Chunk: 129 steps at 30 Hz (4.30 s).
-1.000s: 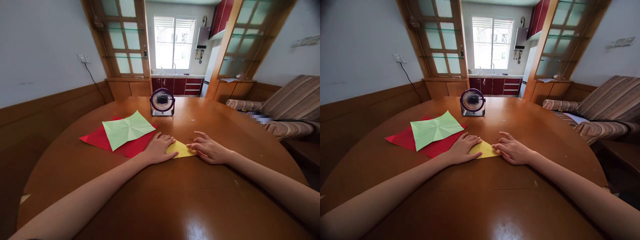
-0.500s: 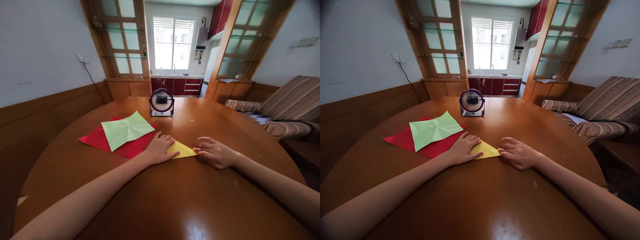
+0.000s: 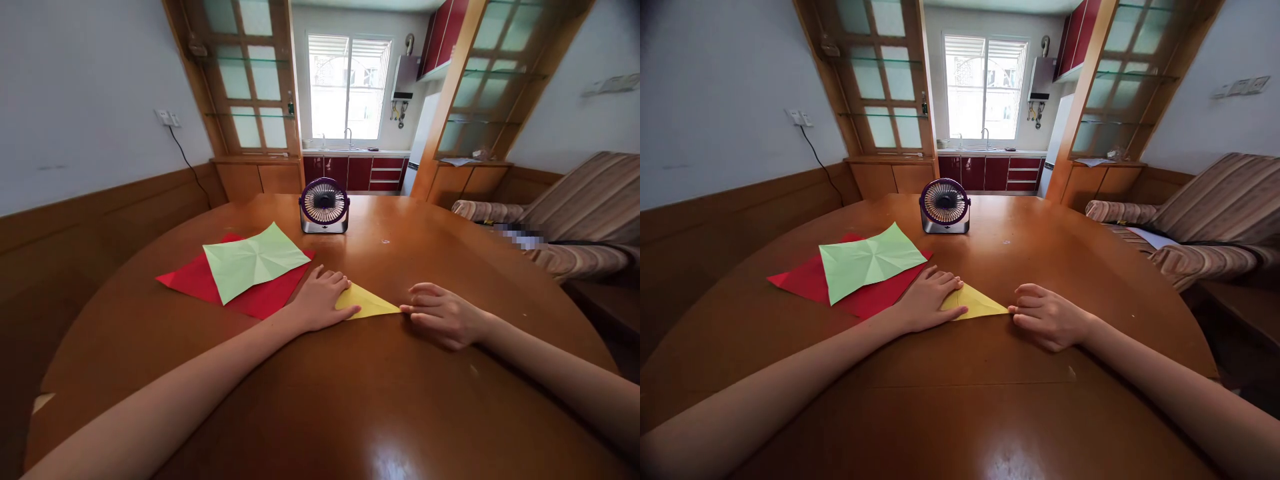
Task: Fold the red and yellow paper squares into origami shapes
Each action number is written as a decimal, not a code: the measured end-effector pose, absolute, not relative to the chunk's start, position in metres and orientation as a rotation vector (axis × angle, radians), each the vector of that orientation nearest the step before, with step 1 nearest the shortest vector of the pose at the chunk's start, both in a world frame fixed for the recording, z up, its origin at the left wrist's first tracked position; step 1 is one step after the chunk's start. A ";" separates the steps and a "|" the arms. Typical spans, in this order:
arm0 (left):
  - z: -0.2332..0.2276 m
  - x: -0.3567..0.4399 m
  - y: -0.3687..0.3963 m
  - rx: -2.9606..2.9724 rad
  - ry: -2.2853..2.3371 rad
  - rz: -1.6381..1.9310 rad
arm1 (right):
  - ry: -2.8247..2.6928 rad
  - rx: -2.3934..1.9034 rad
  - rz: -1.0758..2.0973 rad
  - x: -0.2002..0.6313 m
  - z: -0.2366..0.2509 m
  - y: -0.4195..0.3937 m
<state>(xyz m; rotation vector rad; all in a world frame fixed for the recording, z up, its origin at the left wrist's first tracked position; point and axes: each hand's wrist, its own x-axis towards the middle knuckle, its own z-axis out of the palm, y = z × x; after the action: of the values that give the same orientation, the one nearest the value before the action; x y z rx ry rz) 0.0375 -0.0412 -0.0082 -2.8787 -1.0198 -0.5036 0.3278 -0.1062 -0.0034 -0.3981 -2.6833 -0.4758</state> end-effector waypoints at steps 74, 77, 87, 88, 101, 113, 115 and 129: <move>0.006 0.027 -0.027 -2.963 -1.084 -0.443 | -2.590 -0.816 -0.058 0.270 -0.012 -0.070; 0.004 0.027 -0.027 -2.953 -1.037 -0.432 | -2.619 -0.818 -0.067 0.269 -0.011 -0.069; -0.002 0.029 -0.035 -2.869 -1.060 -0.461 | -2.573 -0.771 -0.140 0.265 -0.010 -0.070; -0.002 0.028 -0.035 -2.875 -1.058 -0.471 | -2.560 -0.763 -0.139 0.265 -0.010 -0.070; -0.013 0.024 -0.027 -3.104 -0.613 -0.643 | -2.443 -0.791 -0.006 0.267 -0.016 -0.072; -0.008 0.027 -0.035 -3.091 -0.687 -0.451 | -2.419 -0.717 -0.114 0.268 -0.016 -0.074; -0.008 0.028 -0.036 -3.091 -0.699 -0.427 | -2.422 -0.719 -0.112 0.268 -0.017 -0.074; -0.006 0.028 -0.036 -3.106 -0.664 -0.442 | -2.428 -0.770 -0.104 0.268 -0.015 -0.076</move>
<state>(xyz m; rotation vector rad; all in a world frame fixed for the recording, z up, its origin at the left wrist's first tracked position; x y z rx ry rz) 0.0285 -0.0355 -0.0058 -3.1063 -0.6637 -0.4422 0.2676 -0.0762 -0.0147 -0.7701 -2.4283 -0.1035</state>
